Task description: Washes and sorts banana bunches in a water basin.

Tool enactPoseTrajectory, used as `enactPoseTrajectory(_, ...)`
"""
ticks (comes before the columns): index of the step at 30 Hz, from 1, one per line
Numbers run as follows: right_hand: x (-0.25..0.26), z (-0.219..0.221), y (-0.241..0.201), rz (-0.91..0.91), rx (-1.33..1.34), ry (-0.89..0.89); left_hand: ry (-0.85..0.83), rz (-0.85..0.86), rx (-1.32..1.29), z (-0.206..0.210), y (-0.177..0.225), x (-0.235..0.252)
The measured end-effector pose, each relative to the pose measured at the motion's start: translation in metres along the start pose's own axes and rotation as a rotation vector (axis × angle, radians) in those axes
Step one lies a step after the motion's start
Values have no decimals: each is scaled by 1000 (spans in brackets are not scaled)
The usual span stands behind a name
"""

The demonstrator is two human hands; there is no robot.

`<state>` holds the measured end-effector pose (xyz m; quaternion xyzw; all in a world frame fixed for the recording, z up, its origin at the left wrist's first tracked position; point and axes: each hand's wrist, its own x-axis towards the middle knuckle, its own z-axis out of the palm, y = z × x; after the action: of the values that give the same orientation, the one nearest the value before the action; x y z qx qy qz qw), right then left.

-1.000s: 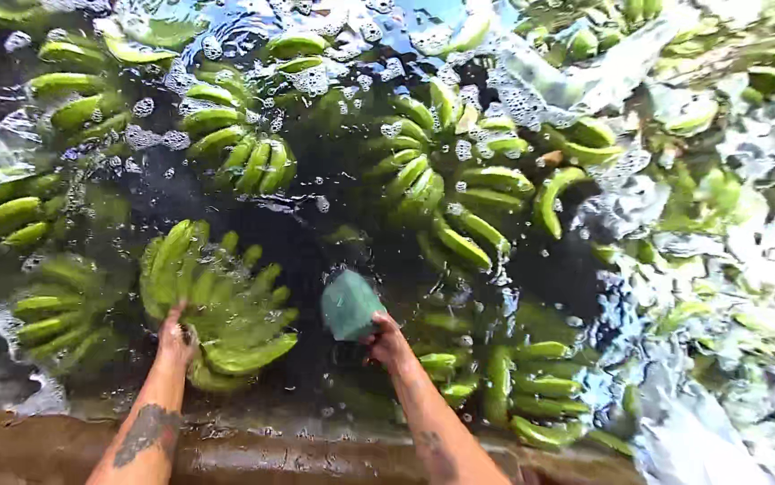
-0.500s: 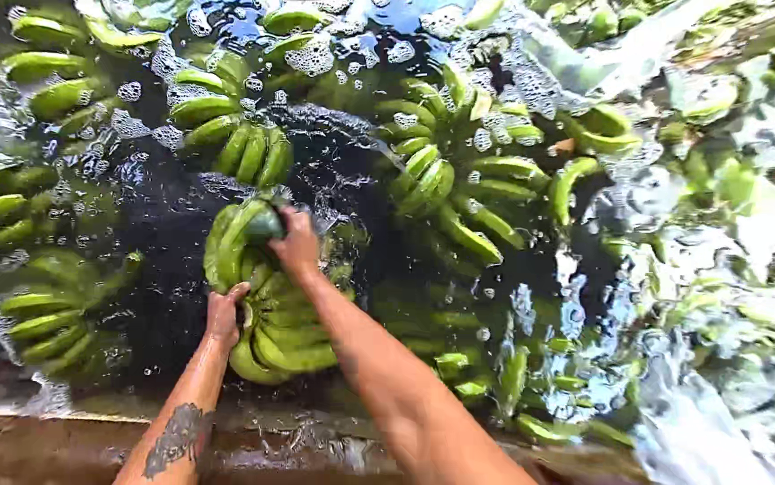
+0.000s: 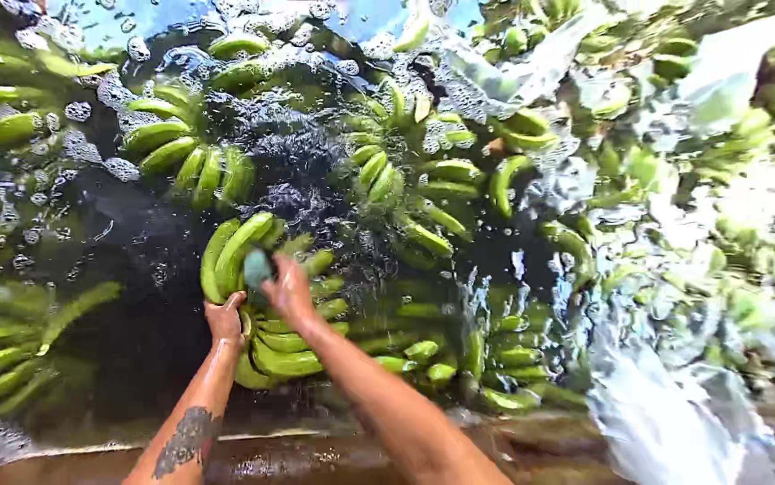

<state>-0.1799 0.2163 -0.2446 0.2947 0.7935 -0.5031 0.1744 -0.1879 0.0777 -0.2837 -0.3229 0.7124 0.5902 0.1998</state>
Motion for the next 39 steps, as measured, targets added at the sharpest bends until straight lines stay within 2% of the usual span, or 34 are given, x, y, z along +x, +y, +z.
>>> enactPoseTrajectory(2, -21, 4, 7, 10, -125, -144, 6, -10, 2, 0, -1, -2)
enactPoseTrajectory(3, -19, -6, 18, 19, -172, -147, 25, -22, -6, -1, -1, -5)
enactPoseTrajectory(5, -1, -34, 44, 72, -226, -55, 67, -35, -30, 0, 0, -13)
enactPoseTrajectory(7, 8, -49, 52, 145, -202, 38, 144, -25, -66, 6, -3, -19)
enactPoseTrajectory(9, -9, -30, 38, 155, -141, 39, 190, -4, -100, 13, -5, -20)
enactPoseTrajectory(12, -55, 5, 29, 119, -112, -133, 209, -1, -79, 16, -6, -23)
enactPoseTrajectory(14, -64, -9, 42, 136, -167, -172, 200, -35, -110, 7, -10, -23)
enactPoseTrajectory(17, -39, -45, 73, 210, -269, -59, 246, -36, -204, 0, -15, -24)
enactPoseTrajectory(20, -44, -20, 54, 243, -194, -21, 329, 3, -241, 3, -22, -23)
enactPoseTrajectory(23, -95, 17, 26, 163, -152, -219, 350, -14, -255, 5, -17, -24)
enactPoseTrajectory(25, -117, 12, 33, 126, -177, -274, 310, -96, -261, -5, -10, -22)
enactPoseTrajectory(27, -113, -21, 64, 150, -258, -166, 285, -166, -239, -18, -9, -12)
enactPoseTrajectory(30, -79, -103, 109, 171, -416, 144, 238, -157, -206, -38, -6, -1)
enactPoseTrajectory(33, -70, -186, 130, -8, -379, 435, 150, -102, -189, -62, -4, 7)
enactPoseTrajectory(36, -85, -237, 153, 168, -220, 499, 44, -17, -155, -85, -16, 10)
enactPoseTrajectory(39, -97, -239, 221, 436, -33, 428, -54, -99, 32, -102, -30, 12)
